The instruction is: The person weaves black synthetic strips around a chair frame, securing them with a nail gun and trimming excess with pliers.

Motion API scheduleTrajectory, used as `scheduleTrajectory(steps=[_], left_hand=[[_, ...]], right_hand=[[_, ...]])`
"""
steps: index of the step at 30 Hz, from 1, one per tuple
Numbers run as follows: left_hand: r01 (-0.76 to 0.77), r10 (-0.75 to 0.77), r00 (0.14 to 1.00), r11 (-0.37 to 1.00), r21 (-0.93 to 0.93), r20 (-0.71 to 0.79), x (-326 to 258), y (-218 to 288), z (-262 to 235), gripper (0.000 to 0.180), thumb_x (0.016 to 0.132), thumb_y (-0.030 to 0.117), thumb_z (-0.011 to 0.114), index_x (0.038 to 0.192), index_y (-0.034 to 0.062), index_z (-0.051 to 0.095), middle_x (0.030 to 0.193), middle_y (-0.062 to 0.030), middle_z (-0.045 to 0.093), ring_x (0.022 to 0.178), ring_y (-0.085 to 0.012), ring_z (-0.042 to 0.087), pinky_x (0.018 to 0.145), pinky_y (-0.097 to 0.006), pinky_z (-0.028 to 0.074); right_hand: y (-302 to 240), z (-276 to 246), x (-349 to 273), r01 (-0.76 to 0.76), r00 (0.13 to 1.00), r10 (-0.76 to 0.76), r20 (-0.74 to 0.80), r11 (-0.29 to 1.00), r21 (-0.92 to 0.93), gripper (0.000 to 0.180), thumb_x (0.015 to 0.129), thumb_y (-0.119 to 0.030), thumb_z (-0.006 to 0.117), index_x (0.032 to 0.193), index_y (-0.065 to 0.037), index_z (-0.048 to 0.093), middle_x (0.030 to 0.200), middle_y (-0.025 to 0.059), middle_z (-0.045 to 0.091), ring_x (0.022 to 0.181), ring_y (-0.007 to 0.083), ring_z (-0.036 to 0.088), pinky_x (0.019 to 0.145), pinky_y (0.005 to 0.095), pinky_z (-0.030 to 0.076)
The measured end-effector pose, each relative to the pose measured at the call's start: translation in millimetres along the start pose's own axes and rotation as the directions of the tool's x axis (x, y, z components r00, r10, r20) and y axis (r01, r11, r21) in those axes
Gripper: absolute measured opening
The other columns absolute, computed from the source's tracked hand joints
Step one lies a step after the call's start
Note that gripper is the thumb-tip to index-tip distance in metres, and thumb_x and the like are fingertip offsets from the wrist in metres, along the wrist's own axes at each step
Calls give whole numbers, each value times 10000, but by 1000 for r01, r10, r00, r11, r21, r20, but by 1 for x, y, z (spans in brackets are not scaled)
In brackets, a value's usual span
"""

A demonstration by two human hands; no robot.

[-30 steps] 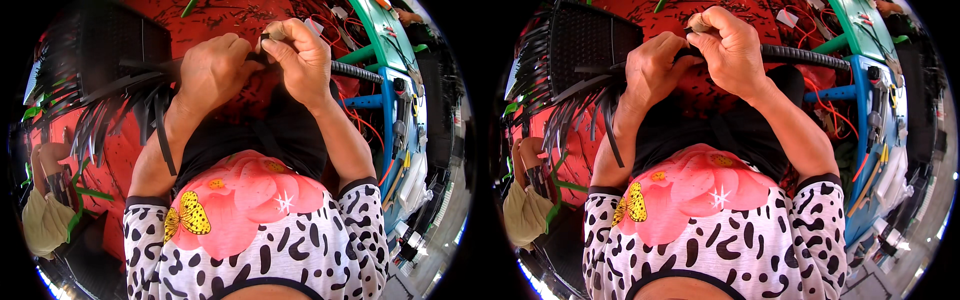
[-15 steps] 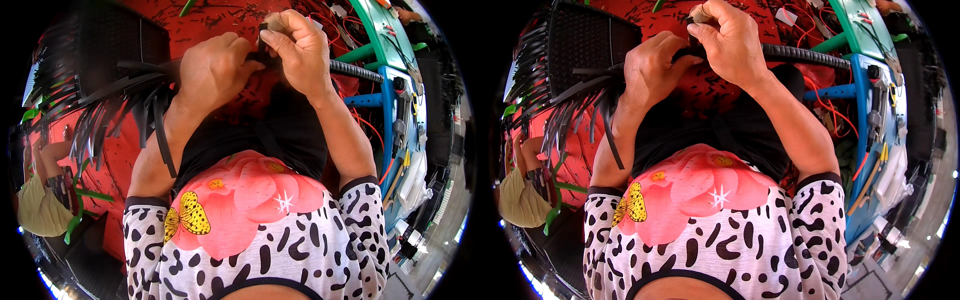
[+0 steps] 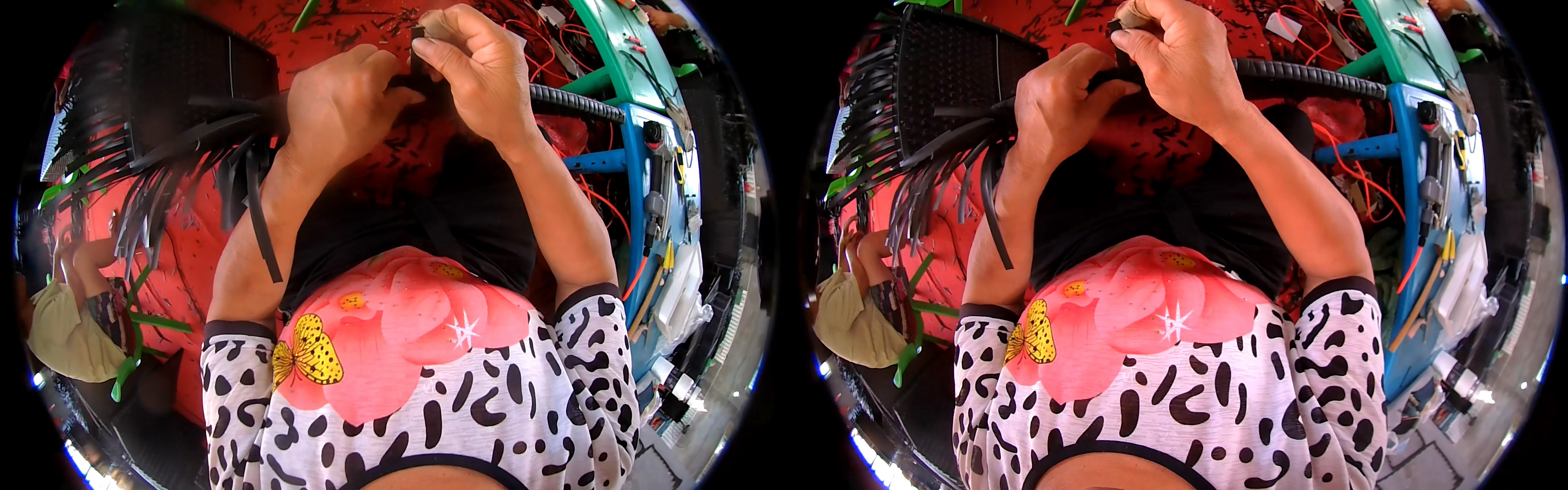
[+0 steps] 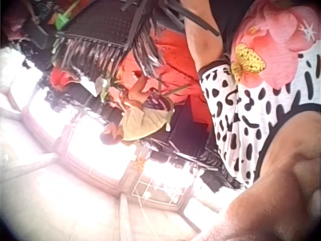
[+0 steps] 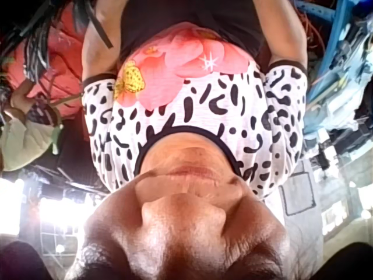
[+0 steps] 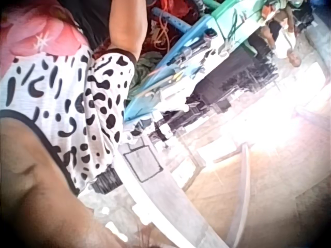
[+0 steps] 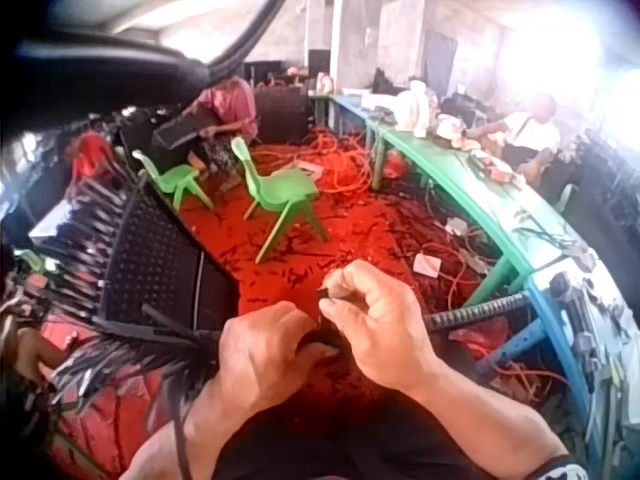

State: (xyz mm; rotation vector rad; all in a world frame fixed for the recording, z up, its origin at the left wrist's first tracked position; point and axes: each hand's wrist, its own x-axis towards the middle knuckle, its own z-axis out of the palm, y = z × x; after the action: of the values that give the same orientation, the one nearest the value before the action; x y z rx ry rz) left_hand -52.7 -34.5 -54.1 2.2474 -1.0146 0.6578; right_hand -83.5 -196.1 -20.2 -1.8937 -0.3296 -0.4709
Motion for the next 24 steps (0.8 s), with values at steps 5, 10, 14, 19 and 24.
scheduleTrajectory(steps=[5,10,14,19,24], left_hand=[[41,-41,998,999,9,37,5,0,-2,276,673,214,802,813,61,620,732,-88,591,637,-283,605,525,-361,455],[18,-19,1000,999,51,23,8,-6,-1,255,697,290,762,773,91,623,705,-49,584,603,-280,602,512,-389,466],[55,-55,998,998,12,29,8,-3,-4,242,691,196,797,796,60,626,740,-99,609,646,-291,606,549,-366,464],[47,-47,999,997,-69,1,5,-2,-1,257,669,188,811,796,58,629,740,-88,617,639,-285,609,547,-360,469],[59,-59,998,998,-23,28,2,3,-6,284,638,183,823,794,52,625,737,-86,616,633,-279,610,537,-355,469]], right_hand=[[2,-4,10,-118,984,110,139,992,46,142,814,-19,642,904,17,538,819,77,570,755,128,552,690,293,462],[10,-10,9,72,979,-48,196,990,-118,130,803,-48,667,876,16,580,760,62,610,697,135,574,640,292,460],[9,-18,17,46,929,75,363,948,-314,132,775,-58,682,853,20,610,717,64,602,667,122,569,625,277,448],[8,-21,18,51,916,80,392,948,-314,124,769,-69,675,819,21,605,719,86,587,659,169,560,633,303,440],[5,-20,15,57,906,93,414,940,-337,119,777,-66,664,815,20,590,714,93,569,647,209,535,633,314,435]])
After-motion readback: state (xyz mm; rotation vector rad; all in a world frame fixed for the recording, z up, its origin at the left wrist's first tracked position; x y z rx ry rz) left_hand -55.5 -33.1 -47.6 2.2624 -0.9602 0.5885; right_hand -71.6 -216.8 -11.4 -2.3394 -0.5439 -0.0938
